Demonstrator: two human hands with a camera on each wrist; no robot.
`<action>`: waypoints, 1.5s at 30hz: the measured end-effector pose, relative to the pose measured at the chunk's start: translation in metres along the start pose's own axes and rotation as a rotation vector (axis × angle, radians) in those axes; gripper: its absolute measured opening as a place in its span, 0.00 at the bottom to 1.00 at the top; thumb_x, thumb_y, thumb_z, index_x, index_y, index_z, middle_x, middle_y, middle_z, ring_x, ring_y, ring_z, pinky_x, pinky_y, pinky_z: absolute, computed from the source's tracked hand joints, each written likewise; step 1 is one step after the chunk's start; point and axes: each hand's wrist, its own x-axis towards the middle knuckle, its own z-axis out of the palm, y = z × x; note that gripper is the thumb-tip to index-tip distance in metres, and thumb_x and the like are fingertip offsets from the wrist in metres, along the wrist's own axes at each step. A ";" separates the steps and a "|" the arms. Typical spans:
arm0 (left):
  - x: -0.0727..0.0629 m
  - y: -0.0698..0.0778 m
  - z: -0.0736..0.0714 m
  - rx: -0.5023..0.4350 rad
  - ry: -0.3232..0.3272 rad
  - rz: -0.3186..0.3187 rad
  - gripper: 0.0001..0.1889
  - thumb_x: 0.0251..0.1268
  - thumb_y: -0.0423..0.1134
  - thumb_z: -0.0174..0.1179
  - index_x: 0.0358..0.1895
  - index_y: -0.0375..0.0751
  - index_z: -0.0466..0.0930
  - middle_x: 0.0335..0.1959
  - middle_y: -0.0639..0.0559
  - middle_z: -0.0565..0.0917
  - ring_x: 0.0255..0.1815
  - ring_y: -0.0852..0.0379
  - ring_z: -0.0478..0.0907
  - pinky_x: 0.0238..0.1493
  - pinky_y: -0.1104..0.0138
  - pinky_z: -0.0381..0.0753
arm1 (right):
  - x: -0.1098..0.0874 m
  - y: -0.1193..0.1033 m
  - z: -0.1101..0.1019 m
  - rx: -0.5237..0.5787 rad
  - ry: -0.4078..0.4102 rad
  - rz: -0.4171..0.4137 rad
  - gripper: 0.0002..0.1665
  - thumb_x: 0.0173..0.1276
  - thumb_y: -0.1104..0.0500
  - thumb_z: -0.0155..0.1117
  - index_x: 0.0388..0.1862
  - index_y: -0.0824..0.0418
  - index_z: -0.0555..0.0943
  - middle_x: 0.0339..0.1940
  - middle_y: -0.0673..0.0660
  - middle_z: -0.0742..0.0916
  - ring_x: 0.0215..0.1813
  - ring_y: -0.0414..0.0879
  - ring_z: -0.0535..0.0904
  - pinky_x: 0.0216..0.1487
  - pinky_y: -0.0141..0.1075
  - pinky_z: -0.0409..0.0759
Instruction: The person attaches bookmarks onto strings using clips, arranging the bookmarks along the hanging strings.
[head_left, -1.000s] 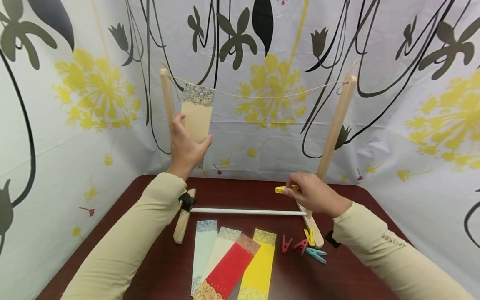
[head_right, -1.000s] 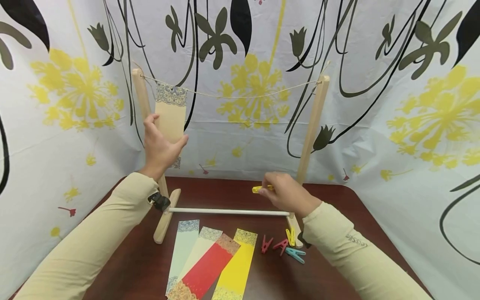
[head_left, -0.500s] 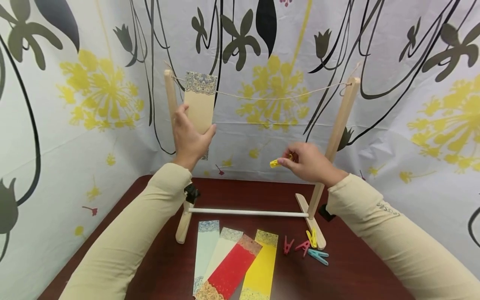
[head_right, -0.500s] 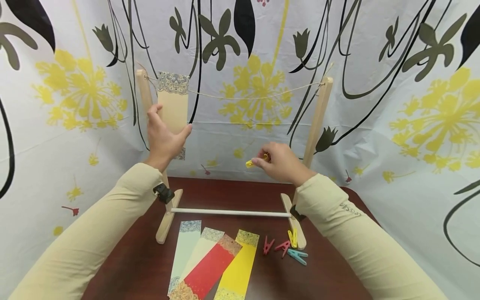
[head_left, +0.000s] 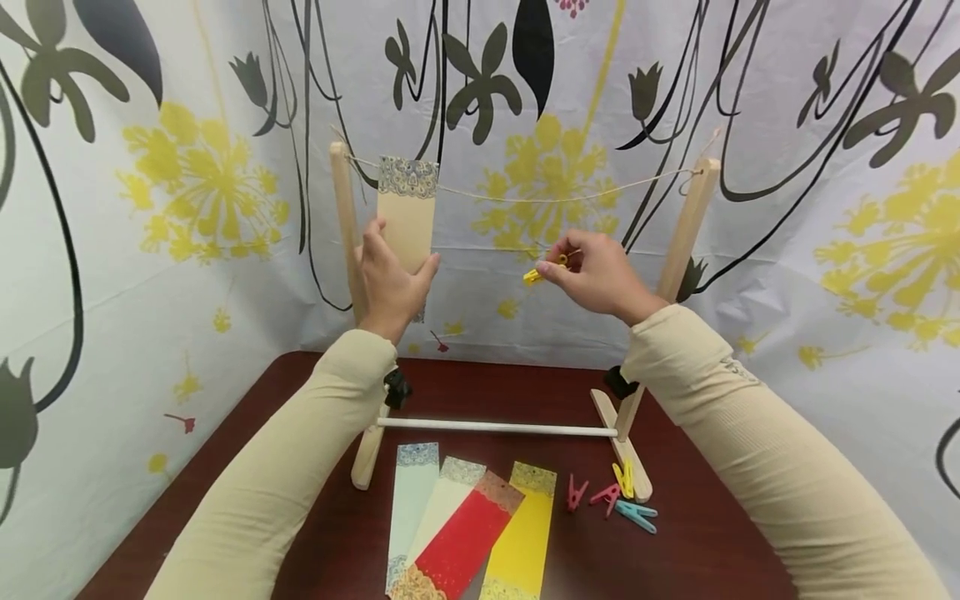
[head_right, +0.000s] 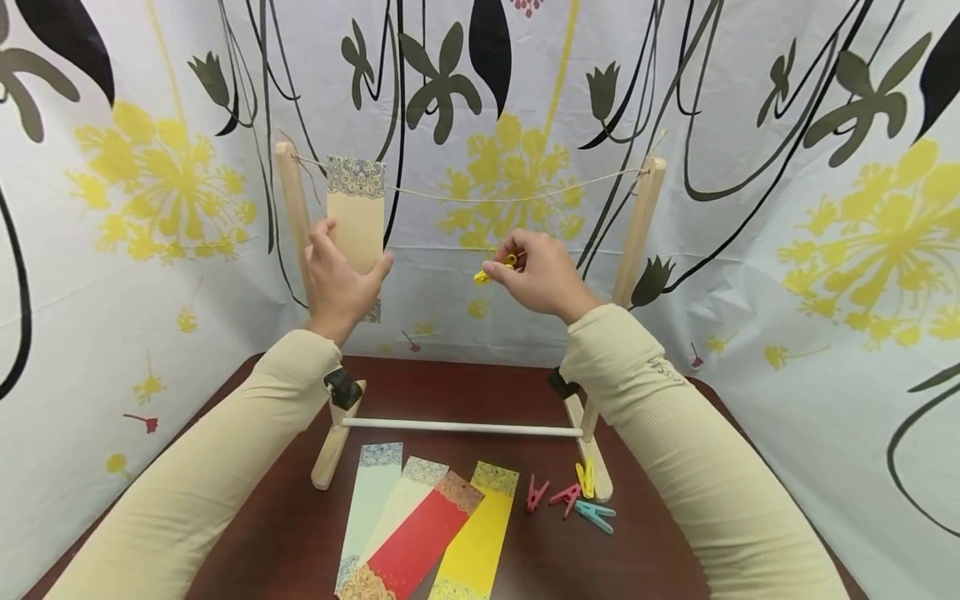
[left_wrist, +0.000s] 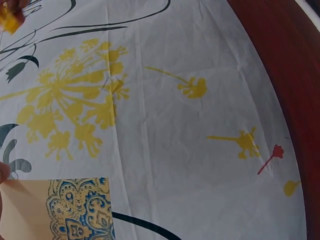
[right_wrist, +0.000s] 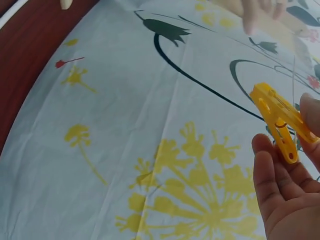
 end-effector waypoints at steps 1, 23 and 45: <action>-0.001 -0.001 0.001 0.001 -0.004 -0.006 0.43 0.51 0.40 0.73 0.65 0.29 0.56 0.63 0.33 0.69 0.56 0.36 0.64 0.57 0.51 0.65 | 0.003 -0.001 0.000 0.020 0.008 0.009 0.13 0.70 0.54 0.64 0.40 0.64 0.78 0.37 0.59 0.84 0.38 0.50 0.83 0.34 0.38 0.73; -0.008 -0.013 0.010 0.015 0.007 -0.033 0.41 0.51 0.39 0.73 0.63 0.31 0.57 0.69 0.35 0.64 0.62 0.36 0.66 0.63 0.51 0.60 | 0.063 -0.024 0.014 0.091 0.351 -0.073 0.12 0.70 0.56 0.63 0.40 0.65 0.84 0.31 0.59 0.86 0.30 0.43 0.79 0.36 0.32 0.72; -0.008 -0.015 0.015 0.061 -0.033 -0.082 0.44 0.52 0.41 0.73 0.67 0.33 0.53 0.69 0.36 0.63 0.65 0.36 0.63 0.63 0.49 0.60 | 0.105 -0.040 0.027 0.117 0.364 -0.012 0.16 0.71 0.53 0.61 0.44 0.66 0.84 0.28 0.57 0.82 0.28 0.43 0.72 0.35 0.32 0.68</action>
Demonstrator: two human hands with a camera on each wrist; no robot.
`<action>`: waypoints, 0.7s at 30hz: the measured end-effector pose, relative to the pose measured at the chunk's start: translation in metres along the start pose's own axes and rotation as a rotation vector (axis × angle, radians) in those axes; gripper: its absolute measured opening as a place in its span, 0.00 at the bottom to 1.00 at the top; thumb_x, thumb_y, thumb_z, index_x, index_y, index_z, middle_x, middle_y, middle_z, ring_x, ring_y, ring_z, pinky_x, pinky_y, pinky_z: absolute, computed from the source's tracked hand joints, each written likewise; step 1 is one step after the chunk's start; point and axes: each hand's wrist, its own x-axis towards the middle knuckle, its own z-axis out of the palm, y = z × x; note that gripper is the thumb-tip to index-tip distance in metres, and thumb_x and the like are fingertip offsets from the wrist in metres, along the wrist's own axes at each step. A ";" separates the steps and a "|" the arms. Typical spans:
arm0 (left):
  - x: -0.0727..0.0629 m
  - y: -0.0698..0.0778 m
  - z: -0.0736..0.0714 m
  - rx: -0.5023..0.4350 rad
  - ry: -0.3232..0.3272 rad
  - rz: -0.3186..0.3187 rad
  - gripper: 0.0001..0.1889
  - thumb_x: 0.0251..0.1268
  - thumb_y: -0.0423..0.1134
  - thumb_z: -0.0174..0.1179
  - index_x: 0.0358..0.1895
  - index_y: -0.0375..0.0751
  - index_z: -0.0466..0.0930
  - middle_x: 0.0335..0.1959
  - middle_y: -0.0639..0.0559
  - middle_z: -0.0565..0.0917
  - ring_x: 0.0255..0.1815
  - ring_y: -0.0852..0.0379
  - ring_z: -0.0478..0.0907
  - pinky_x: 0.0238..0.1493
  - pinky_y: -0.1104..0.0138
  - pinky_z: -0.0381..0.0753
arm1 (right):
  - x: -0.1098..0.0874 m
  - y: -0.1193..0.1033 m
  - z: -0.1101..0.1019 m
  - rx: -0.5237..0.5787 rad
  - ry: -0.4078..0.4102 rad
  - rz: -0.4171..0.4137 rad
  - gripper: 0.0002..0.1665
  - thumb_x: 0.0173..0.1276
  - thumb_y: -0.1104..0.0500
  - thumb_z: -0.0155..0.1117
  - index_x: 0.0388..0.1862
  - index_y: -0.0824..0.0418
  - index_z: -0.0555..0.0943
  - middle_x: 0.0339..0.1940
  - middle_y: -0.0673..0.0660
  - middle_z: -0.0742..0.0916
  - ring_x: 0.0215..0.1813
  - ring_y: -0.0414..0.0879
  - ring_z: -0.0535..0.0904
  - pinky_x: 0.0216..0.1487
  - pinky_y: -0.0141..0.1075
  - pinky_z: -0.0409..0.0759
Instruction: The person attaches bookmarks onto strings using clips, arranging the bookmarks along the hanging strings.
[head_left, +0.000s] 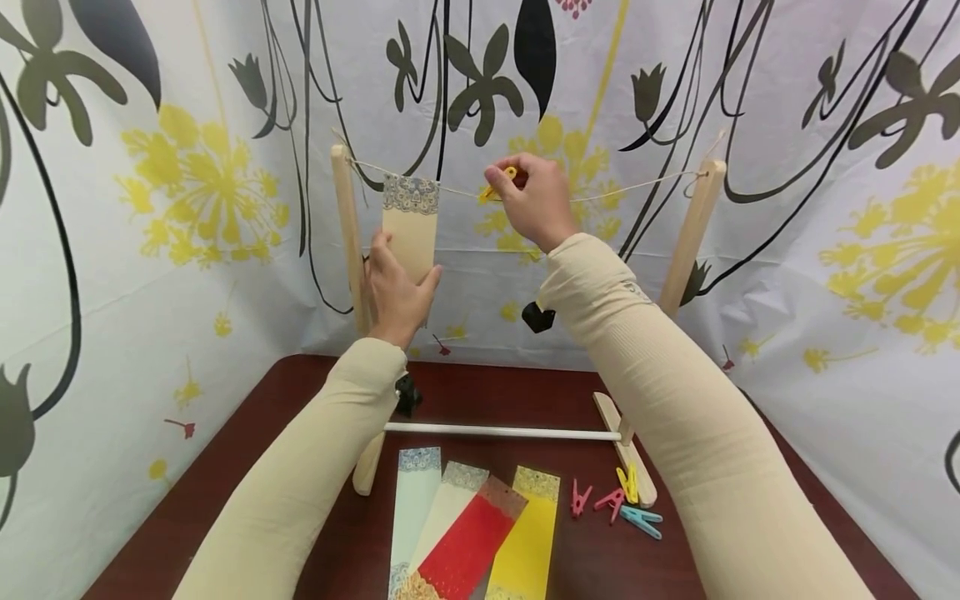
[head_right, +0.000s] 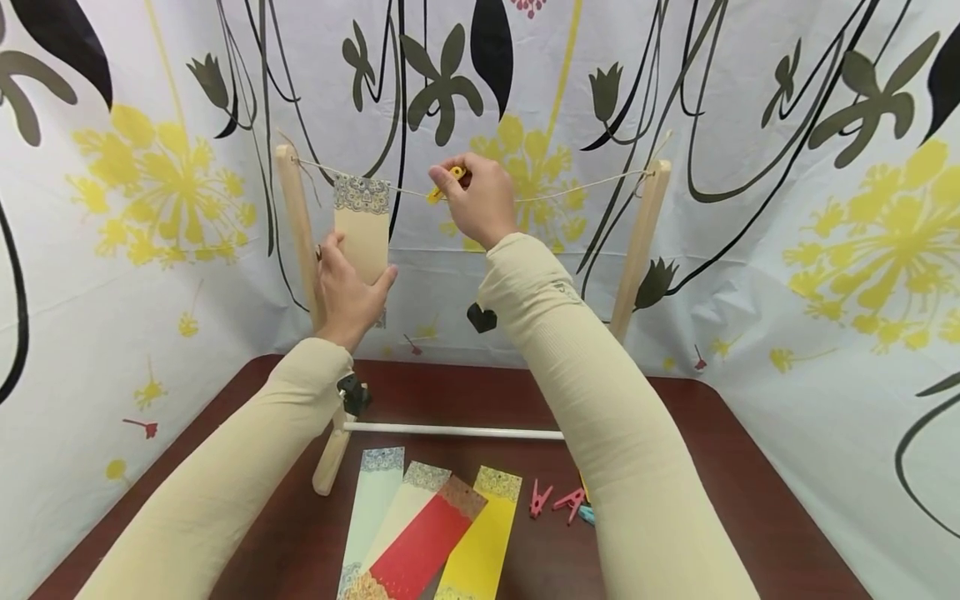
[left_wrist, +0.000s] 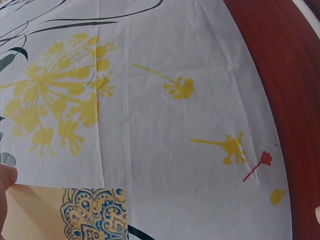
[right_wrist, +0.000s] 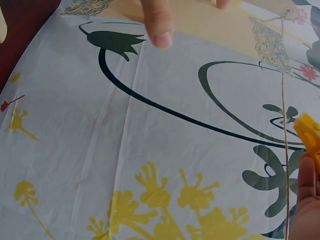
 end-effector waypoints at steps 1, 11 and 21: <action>0.000 0.001 0.000 0.003 -0.004 -0.005 0.45 0.53 0.41 0.73 0.68 0.33 0.53 0.69 0.37 0.63 0.65 0.36 0.63 0.63 0.48 0.60 | 0.002 -0.001 0.001 -0.005 0.003 -0.006 0.16 0.71 0.53 0.62 0.45 0.66 0.85 0.28 0.57 0.83 0.28 0.42 0.72 0.35 0.32 0.69; 0.000 0.002 0.002 0.064 0.005 -0.001 0.43 0.54 0.43 0.73 0.67 0.34 0.54 0.70 0.37 0.62 0.63 0.36 0.65 0.59 0.46 0.61 | 0.018 -0.018 0.012 0.143 -0.036 0.034 0.21 0.70 0.57 0.62 0.59 0.65 0.75 0.42 0.57 0.84 0.40 0.44 0.79 0.43 0.29 0.74; -0.001 0.002 0.004 0.056 -0.007 -0.019 0.42 0.56 0.43 0.72 0.66 0.35 0.54 0.73 0.36 0.59 0.67 0.36 0.61 0.60 0.45 0.59 | 0.025 -0.033 0.035 0.500 0.100 0.088 0.16 0.59 0.69 0.72 0.41 0.67 0.74 0.31 0.53 0.80 0.36 0.44 0.79 0.45 0.31 0.77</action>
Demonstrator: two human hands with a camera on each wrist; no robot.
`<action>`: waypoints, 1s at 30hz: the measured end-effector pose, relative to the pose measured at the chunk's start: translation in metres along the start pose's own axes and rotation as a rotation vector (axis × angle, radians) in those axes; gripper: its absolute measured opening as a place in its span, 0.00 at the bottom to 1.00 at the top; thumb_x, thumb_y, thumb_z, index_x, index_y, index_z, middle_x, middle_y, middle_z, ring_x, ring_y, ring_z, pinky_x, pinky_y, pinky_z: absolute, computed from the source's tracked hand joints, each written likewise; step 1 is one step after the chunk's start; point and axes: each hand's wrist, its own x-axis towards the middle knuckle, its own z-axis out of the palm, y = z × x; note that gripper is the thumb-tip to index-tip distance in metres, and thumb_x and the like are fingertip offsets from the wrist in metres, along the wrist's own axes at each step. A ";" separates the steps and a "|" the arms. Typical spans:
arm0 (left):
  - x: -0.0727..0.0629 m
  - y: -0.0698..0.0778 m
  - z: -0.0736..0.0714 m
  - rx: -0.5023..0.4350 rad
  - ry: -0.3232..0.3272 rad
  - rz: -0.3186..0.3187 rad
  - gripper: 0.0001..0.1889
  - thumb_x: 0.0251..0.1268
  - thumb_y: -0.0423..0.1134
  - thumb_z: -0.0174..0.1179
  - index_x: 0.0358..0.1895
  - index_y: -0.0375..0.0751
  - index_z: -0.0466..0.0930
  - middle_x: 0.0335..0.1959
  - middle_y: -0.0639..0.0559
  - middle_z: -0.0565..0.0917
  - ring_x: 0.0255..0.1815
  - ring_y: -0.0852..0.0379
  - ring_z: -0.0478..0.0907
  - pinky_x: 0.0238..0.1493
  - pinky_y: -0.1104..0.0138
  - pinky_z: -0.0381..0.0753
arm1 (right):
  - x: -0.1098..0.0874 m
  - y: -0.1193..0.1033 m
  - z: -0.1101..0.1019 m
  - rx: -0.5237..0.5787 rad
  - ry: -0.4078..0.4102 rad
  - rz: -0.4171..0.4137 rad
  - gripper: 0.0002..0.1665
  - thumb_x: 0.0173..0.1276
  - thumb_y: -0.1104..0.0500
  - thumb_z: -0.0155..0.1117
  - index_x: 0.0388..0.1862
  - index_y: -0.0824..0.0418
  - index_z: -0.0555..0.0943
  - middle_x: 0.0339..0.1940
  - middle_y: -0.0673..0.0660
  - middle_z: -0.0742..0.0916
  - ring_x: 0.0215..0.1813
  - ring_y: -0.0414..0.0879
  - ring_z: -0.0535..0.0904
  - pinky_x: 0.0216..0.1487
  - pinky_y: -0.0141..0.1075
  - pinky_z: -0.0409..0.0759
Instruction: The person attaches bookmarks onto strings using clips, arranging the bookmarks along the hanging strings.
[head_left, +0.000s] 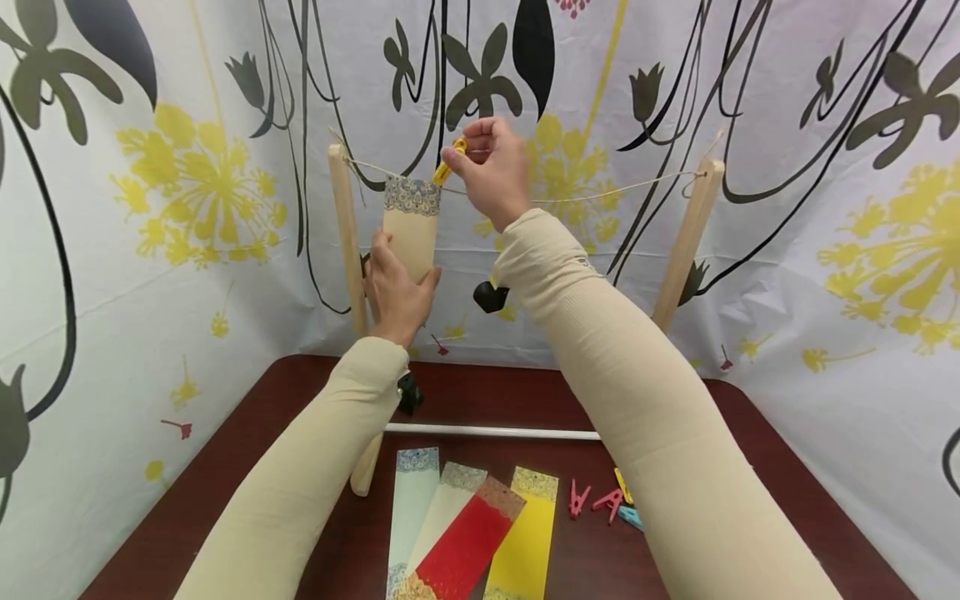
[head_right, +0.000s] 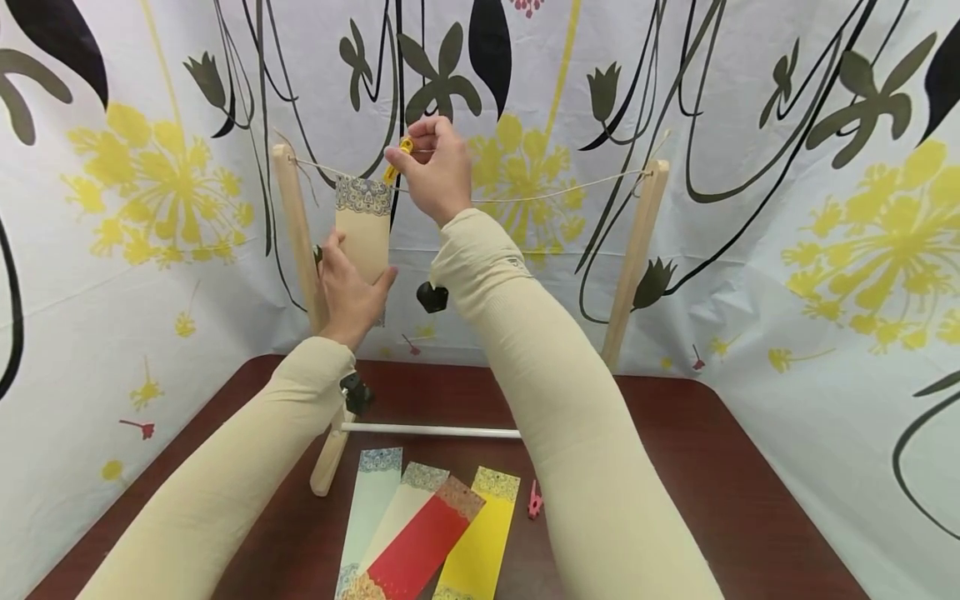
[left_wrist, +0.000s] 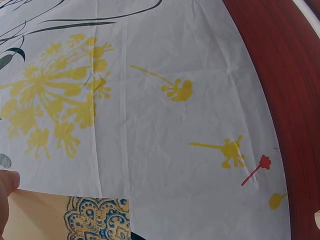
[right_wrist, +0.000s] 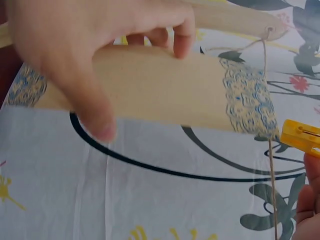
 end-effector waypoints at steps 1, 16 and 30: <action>0.000 -0.001 0.001 -0.001 0.003 0.001 0.42 0.56 0.43 0.72 0.66 0.35 0.53 0.72 0.36 0.59 0.67 0.36 0.62 0.60 0.45 0.59 | 0.000 0.001 0.003 0.015 0.009 -0.007 0.15 0.58 0.70 0.72 0.39 0.66 0.74 0.30 0.52 0.81 0.34 0.43 0.78 0.44 0.30 0.77; 0.003 -0.007 0.003 0.007 0.053 0.026 0.45 0.53 0.43 0.73 0.68 0.32 0.52 0.68 0.37 0.65 0.65 0.35 0.64 0.61 0.46 0.61 | 0.005 0.001 0.023 -0.112 0.023 -0.078 0.13 0.58 0.69 0.72 0.29 0.61 0.74 0.30 0.58 0.86 0.30 0.41 0.80 0.37 0.28 0.74; 0.005 -0.009 0.007 0.008 0.064 -0.001 0.44 0.52 0.42 0.73 0.67 0.34 0.53 0.69 0.37 0.64 0.65 0.36 0.64 0.62 0.46 0.61 | 0.008 0.005 0.027 -0.225 -0.045 -0.103 0.13 0.56 0.65 0.75 0.29 0.61 0.75 0.32 0.57 0.87 0.31 0.40 0.80 0.35 0.28 0.73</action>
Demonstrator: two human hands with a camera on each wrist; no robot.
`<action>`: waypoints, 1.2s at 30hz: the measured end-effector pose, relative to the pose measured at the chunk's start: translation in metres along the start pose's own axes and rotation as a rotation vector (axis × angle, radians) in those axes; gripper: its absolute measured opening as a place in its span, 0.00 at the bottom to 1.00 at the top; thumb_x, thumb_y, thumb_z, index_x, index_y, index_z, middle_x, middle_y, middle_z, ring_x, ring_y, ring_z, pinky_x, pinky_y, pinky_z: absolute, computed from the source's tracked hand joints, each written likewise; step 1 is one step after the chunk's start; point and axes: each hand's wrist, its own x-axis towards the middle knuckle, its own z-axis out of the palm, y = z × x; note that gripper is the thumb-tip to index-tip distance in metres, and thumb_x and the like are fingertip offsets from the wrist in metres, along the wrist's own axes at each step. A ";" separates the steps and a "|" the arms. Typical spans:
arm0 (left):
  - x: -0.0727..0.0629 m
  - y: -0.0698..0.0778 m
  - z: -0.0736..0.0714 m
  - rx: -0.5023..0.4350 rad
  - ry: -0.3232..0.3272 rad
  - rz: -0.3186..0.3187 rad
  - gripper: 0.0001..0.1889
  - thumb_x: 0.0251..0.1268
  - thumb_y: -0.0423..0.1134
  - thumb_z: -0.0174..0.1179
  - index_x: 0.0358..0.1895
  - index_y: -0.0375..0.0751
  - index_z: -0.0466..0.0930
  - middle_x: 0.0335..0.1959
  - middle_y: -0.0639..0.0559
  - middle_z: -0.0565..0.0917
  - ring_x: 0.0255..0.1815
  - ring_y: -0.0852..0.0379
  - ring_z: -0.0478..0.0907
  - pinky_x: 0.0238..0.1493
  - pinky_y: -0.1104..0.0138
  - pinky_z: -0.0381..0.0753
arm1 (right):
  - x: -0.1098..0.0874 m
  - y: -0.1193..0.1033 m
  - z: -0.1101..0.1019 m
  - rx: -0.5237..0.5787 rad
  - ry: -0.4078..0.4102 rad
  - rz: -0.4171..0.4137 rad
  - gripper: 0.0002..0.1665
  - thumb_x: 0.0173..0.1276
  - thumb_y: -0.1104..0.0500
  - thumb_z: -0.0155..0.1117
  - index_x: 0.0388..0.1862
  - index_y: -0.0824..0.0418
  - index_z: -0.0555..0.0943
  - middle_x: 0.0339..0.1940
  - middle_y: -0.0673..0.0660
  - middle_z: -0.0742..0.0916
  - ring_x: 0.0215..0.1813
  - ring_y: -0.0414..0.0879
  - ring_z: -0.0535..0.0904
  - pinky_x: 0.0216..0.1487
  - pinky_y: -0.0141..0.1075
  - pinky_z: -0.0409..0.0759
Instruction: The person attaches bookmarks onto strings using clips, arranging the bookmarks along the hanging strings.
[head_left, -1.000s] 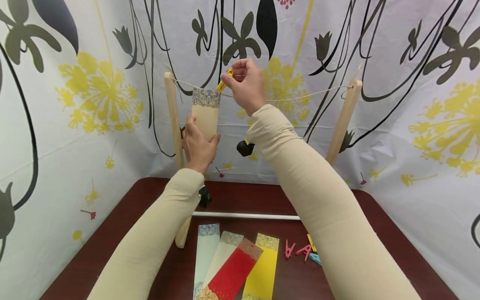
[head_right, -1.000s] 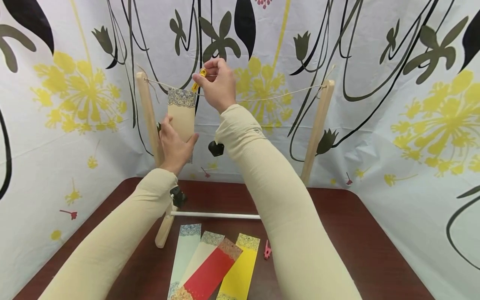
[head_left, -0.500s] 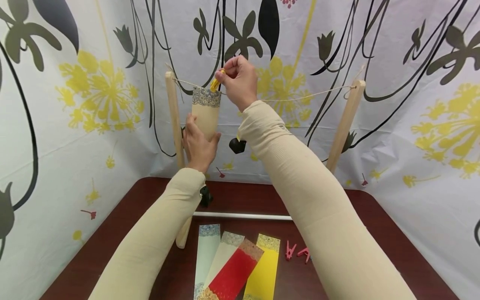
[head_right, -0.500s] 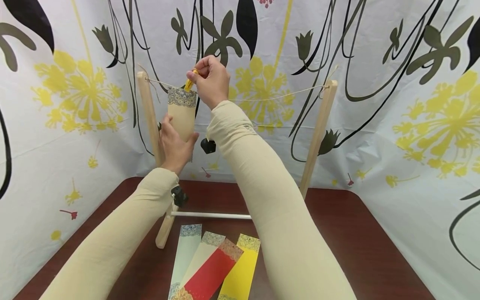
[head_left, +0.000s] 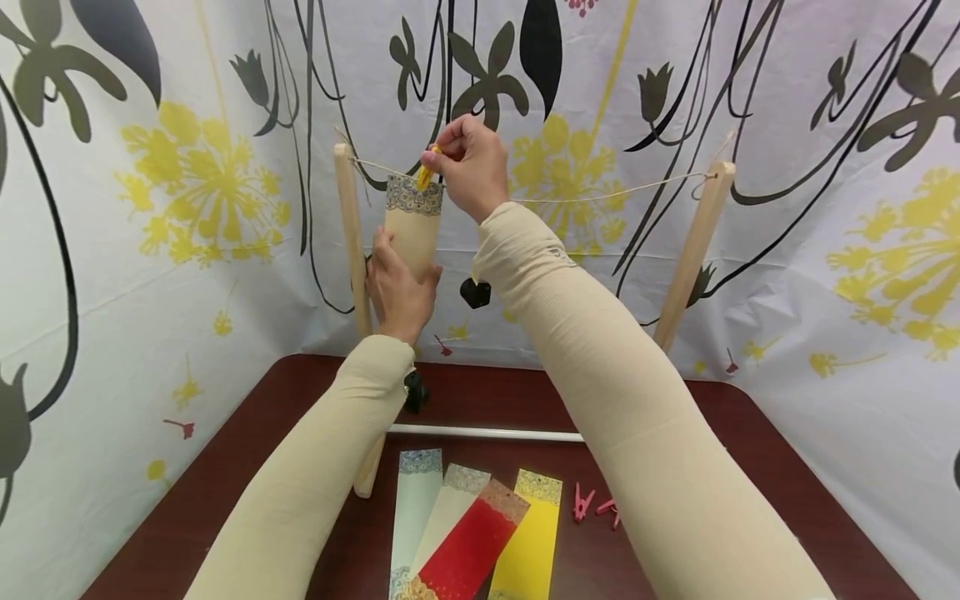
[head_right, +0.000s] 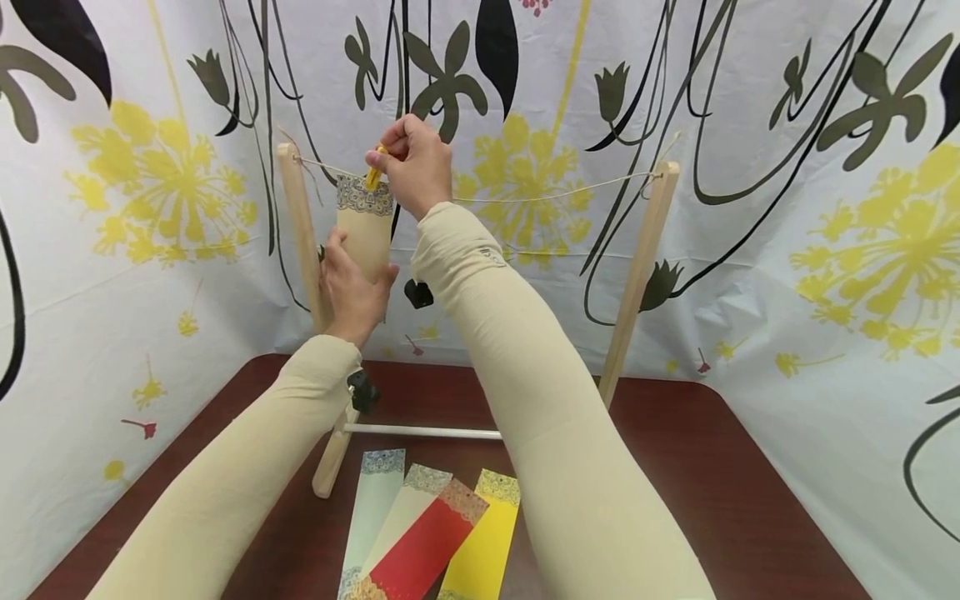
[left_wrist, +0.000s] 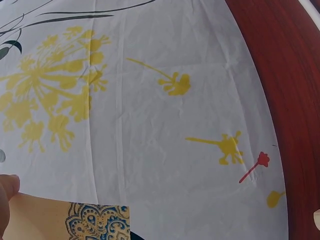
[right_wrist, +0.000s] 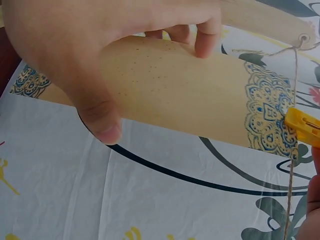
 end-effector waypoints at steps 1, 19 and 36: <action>0.000 0.000 0.001 0.002 0.005 0.004 0.44 0.52 0.41 0.73 0.67 0.34 0.54 0.69 0.37 0.64 0.65 0.36 0.64 0.62 0.46 0.61 | 0.000 0.000 0.000 -0.003 -0.008 0.000 0.14 0.56 0.65 0.75 0.29 0.61 0.75 0.32 0.57 0.87 0.31 0.40 0.80 0.35 0.28 0.73; -0.004 0.001 -0.001 -0.011 -0.001 0.029 0.40 0.52 0.38 0.73 0.63 0.34 0.56 0.72 0.36 0.61 0.66 0.34 0.63 0.64 0.48 0.60 | -0.003 -0.001 0.000 -0.064 -0.076 0.041 0.14 0.58 0.62 0.74 0.33 0.62 0.75 0.31 0.53 0.83 0.33 0.40 0.78 0.37 0.28 0.74; -0.007 0.003 -0.002 0.009 0.022 0.012 0.40 0.50 0.41 0.74 0.62 0.34 0.58 0.71 0.35 0.61 0.66 0.35 0.63 0.62 0.44 0.62 | -0.004 -0.005 -0.001 -0.069 -0.223 0.149 0.20 0.64 0.57 0.69 0.50 0.63 0.74 0.50 0.56 0.83 0.50 0.42 0.79 0.49 0.30 0.75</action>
